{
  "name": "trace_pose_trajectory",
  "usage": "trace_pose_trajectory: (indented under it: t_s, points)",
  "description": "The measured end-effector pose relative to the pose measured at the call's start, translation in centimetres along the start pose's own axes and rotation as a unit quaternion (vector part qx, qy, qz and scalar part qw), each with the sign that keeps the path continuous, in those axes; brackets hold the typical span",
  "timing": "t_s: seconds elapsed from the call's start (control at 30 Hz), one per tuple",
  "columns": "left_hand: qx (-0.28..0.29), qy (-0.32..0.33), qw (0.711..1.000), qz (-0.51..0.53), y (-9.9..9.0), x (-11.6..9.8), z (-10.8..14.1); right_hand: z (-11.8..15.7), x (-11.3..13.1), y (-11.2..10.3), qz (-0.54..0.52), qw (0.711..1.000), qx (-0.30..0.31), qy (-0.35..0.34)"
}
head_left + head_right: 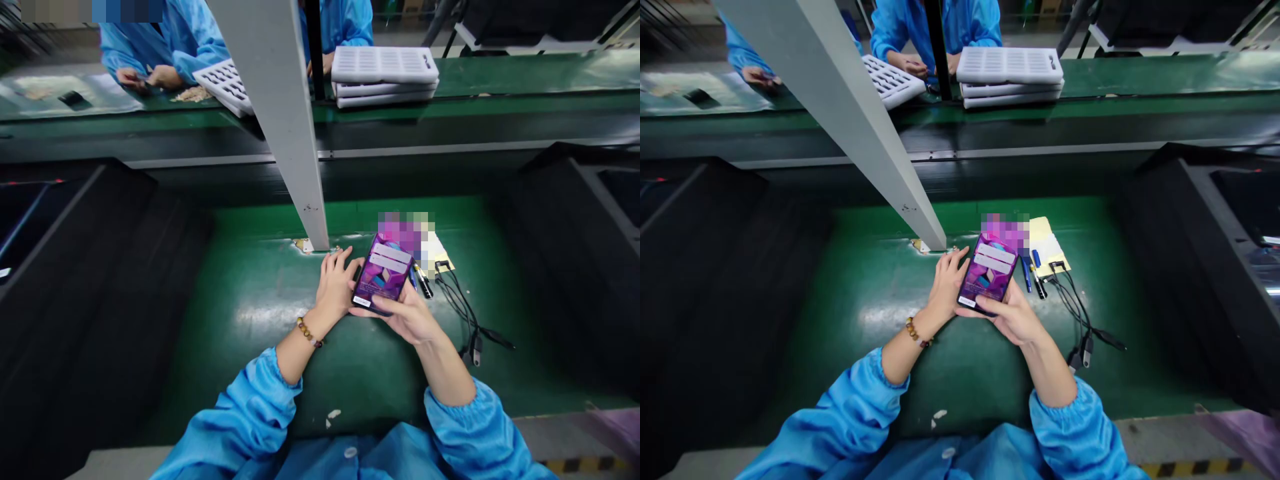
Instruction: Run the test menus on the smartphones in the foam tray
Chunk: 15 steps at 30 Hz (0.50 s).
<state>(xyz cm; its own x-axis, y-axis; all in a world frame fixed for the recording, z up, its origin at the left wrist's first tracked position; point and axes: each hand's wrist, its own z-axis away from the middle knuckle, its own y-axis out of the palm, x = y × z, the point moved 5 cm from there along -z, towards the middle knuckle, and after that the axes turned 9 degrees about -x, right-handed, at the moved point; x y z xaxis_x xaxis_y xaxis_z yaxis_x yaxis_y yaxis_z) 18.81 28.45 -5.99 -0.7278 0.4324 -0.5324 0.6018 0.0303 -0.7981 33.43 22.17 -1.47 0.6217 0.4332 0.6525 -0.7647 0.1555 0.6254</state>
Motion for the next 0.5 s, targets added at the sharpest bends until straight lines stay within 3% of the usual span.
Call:
trace_pose_trajectory:
  t_s: [0.17,0.5]
  points:
    - [-0.013,-0.009,1.0,0.006,0.54,0.52,0.18,-0.18,-0.88,-0.31,-0.04,0.998,-0.005,0.054]
    - [-0.001,-0.037,0.999,0.001,-0.39,-0.11,-0.04,-0.33,-1.22,-0.25,-0.002,0.999,-0.002,0.054]
